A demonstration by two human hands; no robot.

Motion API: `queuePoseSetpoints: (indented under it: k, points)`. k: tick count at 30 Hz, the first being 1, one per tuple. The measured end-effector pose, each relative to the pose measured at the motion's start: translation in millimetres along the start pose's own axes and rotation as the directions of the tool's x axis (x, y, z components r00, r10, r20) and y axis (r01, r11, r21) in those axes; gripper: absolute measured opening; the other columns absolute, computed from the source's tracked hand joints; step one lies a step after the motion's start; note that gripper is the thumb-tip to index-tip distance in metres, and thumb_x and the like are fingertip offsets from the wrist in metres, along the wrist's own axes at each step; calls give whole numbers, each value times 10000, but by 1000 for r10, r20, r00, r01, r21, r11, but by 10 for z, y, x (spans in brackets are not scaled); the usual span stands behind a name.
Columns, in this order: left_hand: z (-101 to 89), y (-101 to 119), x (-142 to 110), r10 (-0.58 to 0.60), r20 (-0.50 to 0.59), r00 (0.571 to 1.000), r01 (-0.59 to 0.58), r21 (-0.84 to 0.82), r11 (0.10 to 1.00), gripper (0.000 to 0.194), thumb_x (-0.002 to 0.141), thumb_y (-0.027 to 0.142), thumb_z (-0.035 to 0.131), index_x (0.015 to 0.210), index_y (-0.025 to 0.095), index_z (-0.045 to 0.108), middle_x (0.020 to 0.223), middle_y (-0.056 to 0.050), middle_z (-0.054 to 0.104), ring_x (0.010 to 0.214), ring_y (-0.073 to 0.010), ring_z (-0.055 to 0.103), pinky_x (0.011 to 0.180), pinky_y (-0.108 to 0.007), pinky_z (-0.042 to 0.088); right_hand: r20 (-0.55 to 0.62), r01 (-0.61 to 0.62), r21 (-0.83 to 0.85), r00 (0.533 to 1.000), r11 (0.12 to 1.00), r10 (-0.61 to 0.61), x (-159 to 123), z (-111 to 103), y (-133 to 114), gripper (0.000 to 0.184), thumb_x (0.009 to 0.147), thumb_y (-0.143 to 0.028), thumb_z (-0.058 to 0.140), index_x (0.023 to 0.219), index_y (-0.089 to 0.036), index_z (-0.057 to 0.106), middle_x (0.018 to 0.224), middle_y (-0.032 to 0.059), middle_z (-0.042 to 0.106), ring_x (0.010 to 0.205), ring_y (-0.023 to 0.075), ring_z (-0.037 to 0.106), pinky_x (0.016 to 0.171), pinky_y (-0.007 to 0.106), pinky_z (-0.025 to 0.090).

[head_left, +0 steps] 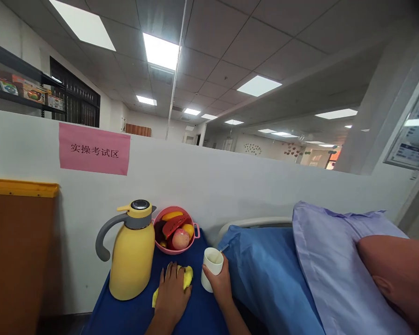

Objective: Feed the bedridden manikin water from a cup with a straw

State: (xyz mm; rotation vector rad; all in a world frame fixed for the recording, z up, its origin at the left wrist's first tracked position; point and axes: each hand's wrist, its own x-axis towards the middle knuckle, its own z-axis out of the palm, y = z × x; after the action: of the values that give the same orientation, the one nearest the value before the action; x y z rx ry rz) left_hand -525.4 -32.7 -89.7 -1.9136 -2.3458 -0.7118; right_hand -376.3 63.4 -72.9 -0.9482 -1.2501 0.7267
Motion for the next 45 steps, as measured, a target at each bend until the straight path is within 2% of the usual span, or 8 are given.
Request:
queuePoseSetpoints:
  k: [8, 16, 29, 34, 45]
  points:
    - [10, -25, 89, -14, -29, 999, 16, 43, 999, 498, 920, 292, 459, 1399, 222, 573, 1527, -124, 515, 1459, -299, 405, 1224, -562, 243, 14, -42, -61, 999, 997, 43, 176, -60, 137, 785, 572, -502, 834, 1230, -189, 543, 1157, 125, 702, 1088, 342, 661, 988, 466, 509]
    - [-19, -18, 82, -9, -27, 1000, 11, 63, 998, 492, 922, 288, 444, 1392, 222, 575, 1519, -111, 527, 1449, -284, 416, 1217, -526, 263, 92, -10, -70, 996, 998, 16, 127, -73, 101, 767, 637, -460, 818, 1283, -186, 508, 1215, 133, 681, 1123, 327, 655, 1021, 457, 500]
    - [-63, -7, 95, -7, 11, 1000, 6, 71, 997, 506, 932, 287, 438, 1420, 217, 554, 1515, -114, 524, 1456, -290, 399, 1220, -526, 248, 169, 18, -71, 986, 997, -5, 88, -33, 239, 738, 657, -367, 825, 1300, -194, 506, 1210, 114, 699, 1141, 317, 659, 991, 416, 515]
    - [-74, -6, 97, -21, 38, 999, 19, 56, 998, 516, 928, 291, 440, 1429, 221, 546, 1532, -100, 510, 1470, -280, 382, 1230, -520, 230, 164, 15, -64, 987, 998, -4, 97, -33, 257, 751, 665, -388, 817, 1315, -195, 493, 1257, 125, 673, 1168, 322, 640, 1021, 428, 495]
    - [-139, 17, 82, -33, 58, 998, 29, 62, 998, 530, 923, 296, 434, 1438, 227, 540, 1544, -99, 502, 1473, -272, 386, 1232, -508, 243, 156, -7, -39, 988, 999, 13, 119, -25, 294, 772, 645, -403, 820, 1306, -201, 475, 1221, 122, 679, 1134, 317, 653, 1012, 429, 502]
